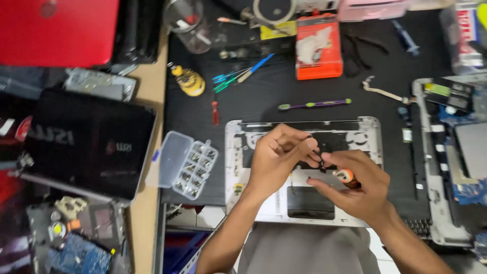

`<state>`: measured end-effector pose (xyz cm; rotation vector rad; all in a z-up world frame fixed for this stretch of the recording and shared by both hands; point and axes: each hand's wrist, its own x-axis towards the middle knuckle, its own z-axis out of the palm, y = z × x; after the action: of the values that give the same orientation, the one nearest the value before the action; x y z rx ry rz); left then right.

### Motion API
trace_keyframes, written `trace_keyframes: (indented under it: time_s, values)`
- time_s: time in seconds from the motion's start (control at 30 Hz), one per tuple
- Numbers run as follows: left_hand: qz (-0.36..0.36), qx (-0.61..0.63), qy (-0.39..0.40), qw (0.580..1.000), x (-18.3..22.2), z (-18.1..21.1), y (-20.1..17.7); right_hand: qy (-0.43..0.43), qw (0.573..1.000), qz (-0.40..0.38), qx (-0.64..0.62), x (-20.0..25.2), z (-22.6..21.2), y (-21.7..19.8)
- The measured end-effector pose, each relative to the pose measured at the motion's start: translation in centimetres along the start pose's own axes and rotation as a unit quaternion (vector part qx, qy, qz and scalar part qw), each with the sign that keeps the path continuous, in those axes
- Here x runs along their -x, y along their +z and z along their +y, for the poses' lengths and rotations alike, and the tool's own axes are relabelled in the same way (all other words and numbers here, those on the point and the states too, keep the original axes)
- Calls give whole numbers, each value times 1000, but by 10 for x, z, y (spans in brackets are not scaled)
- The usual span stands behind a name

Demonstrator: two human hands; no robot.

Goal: Technician disassembling a laptop, removing screws with a screwdriver and organizing them in a parts box.

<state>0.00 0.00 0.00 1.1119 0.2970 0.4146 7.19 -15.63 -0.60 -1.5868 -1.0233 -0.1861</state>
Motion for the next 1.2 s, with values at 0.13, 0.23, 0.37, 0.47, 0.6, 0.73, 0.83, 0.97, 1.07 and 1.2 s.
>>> trace_keyframes:
  time_s: [0.13,0.23,0.37,0.47,0.6,0.73,0.83,0.97,1.07,1.2]
  values:
    - [43,20,6,999,19,4,-19,-23,999,-18,-23,-7,-6,23]
    - [49,-34,41,997,28,9,-29,-36,999,7,-26,-10,-8,38]
    - [54,-45,36,997,38,12,-48,72,992,-34,-95,-11,-7,49]
    - [68,-105,61,990,45,16,-56,150,979,-44,-128,-10,-6,55]
    - [88,-215,123,965,52,37,-58,193,974,-56,-108,-11,-8,58]
    - [94,-243,158,952,55,39,-61,230,965,-73,-105,-20,-22,61]
    - [85,-243,169,951,54,37,-61,280,950,-67,-120,-20,-18,63]
    - [94,-220,178,955,56,33,-59,348,912,-53,-211,-9,-10,67]
    - [108,-217,177,954,55,29,-61,366,898,-50,-239,-9,-10,70]
    - [162,-317,203,912,60,39,-75,339,929,-65,-134,-23,-24,78]
